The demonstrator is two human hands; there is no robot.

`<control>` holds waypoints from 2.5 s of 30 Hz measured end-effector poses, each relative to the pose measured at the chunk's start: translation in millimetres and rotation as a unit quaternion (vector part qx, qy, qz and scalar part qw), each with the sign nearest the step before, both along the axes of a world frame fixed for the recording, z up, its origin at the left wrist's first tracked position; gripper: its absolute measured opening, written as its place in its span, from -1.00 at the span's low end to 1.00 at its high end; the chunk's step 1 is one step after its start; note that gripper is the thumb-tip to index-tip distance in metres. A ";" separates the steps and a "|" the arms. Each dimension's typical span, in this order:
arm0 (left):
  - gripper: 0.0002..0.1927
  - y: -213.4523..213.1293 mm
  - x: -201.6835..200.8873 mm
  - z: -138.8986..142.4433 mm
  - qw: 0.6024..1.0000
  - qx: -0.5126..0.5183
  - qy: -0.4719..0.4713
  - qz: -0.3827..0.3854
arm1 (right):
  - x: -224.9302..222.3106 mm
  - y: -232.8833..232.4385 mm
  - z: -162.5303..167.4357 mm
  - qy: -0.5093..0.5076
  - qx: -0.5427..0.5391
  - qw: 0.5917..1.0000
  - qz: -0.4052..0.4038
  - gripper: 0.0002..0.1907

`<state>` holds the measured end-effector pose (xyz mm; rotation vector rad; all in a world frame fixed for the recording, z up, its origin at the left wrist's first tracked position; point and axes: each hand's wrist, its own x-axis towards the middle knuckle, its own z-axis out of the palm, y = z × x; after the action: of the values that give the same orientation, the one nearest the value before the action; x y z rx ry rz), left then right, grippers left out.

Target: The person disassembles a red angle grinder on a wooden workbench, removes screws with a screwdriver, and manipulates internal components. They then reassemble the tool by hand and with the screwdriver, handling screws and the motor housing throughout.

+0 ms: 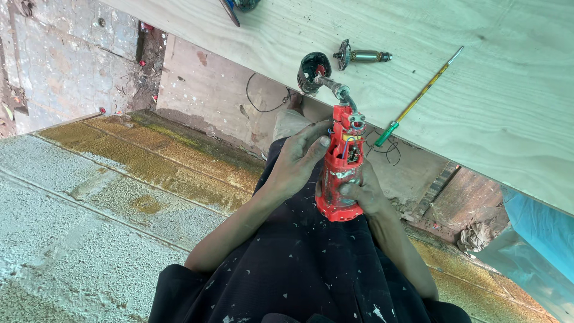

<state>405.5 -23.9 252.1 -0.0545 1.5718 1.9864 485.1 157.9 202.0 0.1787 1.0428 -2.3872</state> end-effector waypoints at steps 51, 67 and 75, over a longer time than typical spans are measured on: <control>-0.20 -7.1 -10.3 -31.9 0.994 0.020 -0.077 -0.074 | -58.9 -10.2 15.2 0.058 0.327 0.943 -0.003 -0.10; -0.38 -62.9 -95.2 -39.0 0.939 0.251 -0.235 0.001 | -94.4 -32.4 35.0 0.013 0.417 0.884 -0.213 -0.90; -0.33 -53.9 -86.7 -42.4 0.811 0.475 -0.340 -0.028 | -92.7 -3.5 33.7 0.026 0.308 0.909 -0.281 -0.94</control>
<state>318.8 -77.8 209.7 -0.2735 0.0574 2.1343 392.3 154.3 235.7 0.7278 1.9671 -2.4464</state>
